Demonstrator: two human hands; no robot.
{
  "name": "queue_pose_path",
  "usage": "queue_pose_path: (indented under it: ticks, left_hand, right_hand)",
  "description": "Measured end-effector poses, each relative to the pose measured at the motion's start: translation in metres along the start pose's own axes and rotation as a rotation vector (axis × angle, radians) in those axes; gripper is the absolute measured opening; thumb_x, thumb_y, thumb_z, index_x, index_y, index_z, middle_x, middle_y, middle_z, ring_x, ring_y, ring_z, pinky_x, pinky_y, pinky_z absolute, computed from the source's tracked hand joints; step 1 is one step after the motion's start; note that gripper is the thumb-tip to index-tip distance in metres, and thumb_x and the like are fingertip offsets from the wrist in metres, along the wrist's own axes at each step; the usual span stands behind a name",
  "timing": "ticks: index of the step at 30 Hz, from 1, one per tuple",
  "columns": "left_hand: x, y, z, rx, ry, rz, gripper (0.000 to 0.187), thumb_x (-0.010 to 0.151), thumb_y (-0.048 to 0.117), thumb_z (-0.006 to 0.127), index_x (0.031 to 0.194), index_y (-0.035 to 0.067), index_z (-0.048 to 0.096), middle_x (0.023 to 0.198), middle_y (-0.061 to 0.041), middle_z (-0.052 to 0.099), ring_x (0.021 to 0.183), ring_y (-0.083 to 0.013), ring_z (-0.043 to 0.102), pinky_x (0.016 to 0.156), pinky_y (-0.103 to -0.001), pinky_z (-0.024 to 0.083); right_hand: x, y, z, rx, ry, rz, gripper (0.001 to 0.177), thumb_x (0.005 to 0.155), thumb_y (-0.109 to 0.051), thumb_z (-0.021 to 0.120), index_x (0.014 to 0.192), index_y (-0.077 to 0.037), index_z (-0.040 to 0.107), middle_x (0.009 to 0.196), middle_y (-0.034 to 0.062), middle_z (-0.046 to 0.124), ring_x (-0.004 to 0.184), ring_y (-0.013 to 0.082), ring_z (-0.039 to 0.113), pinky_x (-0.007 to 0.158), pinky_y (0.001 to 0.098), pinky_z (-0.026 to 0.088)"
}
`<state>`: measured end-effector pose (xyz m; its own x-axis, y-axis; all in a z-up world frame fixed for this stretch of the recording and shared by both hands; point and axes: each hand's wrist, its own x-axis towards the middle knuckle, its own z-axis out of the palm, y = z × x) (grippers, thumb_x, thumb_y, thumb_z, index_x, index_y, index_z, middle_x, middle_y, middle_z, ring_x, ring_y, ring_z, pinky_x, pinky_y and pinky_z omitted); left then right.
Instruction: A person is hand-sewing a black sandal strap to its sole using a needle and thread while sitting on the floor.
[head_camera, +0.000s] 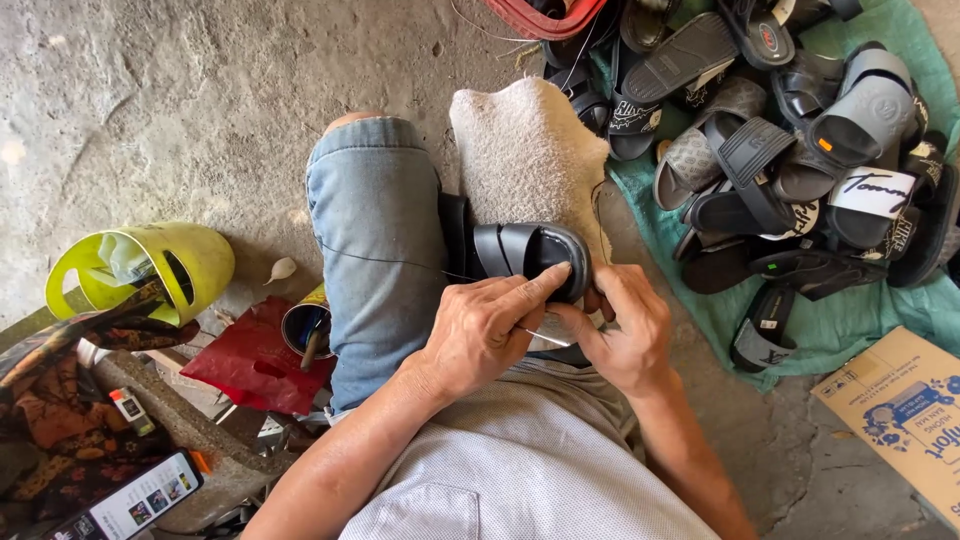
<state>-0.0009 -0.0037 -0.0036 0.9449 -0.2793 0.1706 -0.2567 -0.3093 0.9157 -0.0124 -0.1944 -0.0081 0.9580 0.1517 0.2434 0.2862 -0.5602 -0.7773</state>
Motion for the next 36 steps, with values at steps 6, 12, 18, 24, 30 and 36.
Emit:
queue_pose_path:
  ticks: [6, 12, 18, 24, 30, 36]
  left_hand:
    - [0.001, -0.004, 0.005, 0.06, 0.008, 0.002, 0.036, 0.095, 0.006, 0.059, 0.128, 0.014, 0.071, 0.068, -0.004, 0.065, 0.059, -0.0255, 0.068, 0.053, -0.031, 0.057]
    - [0.009, 0.024, -0.028, 0.25, -0.003, -0.072, 0.04, 0.089, 0.007, 0.067, 0.129, 0.014, 0.069, 0.096, -0.007, 0.066, 0.081, -0.0306, 0.073, 0.068, -0.042, 0.062]
    - [0.004, 0.038, -0.063, 0.165, 0.001, -0.136, 0.033, 0.101, 0.002, 0.053, 0.132, 0.006, 0.064, 0.12, -0.015, 0.06, 0.099, -0.0382, 0.072, 0.082, -0.045, 0.061]
    - [0.007, 0.019, -0.06, 0.373, -0.044, -0.071, 0.038, 0.106, 0.019, 0.056, 0.143, 0.026, 0.062, 0.087, 0.0, 0.062, 0.068, -0.0248, 0.07, 0.061, -0.037, 0.058]
    - [0.018, 0.002, -0.046, 0.399, -0.078, -0.034, 0.045, 0.102, 0.015, 0.054, 0.143, 0.03, 0.062, 0.091, 0.001, 0.06, 0.074, -0.0233, 0.069, 0.061, -0.035, 0.06]
    - [0.021, -0.005, -0.043, 0.399, -0.122, -0.034, 0.047, 0.102, 0.016, 0.053, 0.145, 0.033, 0.06, 0.091, -0.001, 0.059, 0.077, -0.0247, 0.07, 0.063, -0.037, 0.061]
  right_hand:
    - [-0.014, 0.002, 0.011, 0.089, 0.108, 0.103, 0.031, 0.084, -0.018, 0.087, 0.102, 0.004, 0.073, 0.063, 0.003, 0.049, 0.051, 0.0153, 0.048, 0.053, 0.0287, 0.048]
    - [0.018, -0.033, 0.012, 0.045, 0.014, 0.139, 0.023, 0.103, -0.024, 0.062, 0.095, -0.002, 0.066, 0.068, 0.0099, 0.054, 0.054, 0.0267, 0.055, 0.054, 0.0368, 0.048]
    - [0.024, -0.023, 0.007, -0.072, -0.062, 0.13, 0.03, 0.105, -0.026, 0.053, 0.085, -0.004, 0.057, 0.058, 0.0151, 0.051, 0.048, 0.0339, 0.058, 0.046, 0.0359, 0.046]
    - [0.047, -0.009, -0.004, 0.04, -0.23, 0.296, 0.033, 0.108, -0.028, 0.052, 0.092, -0.001, 0.06, 0.084, 0.0257, 0.067, 0.061, 0.0335, 0.066, 0.051, 0.0453, 0.049]
    - [0.036, -0.004, 0.004, 0.055, -0.16, 0.356, 0.033, 0.11, -0.034, 0.053, 0.098, -0.004, 0.06, 0.088, 0.0242, 0.068, 0.066, 0.0317, 0.066, 0.055, 0.045, 0.052]
    - [0.047, -0.018, 0.003, 0.033, -0.125, 0.334, 0.029, 0.109, -0.027, 0.056, 0.091, -0.005, 0.061, 0.082, 0.0245, 0.066, 0.061, 0.0315, 0.065, 0.05, 0.0418, 0.051]
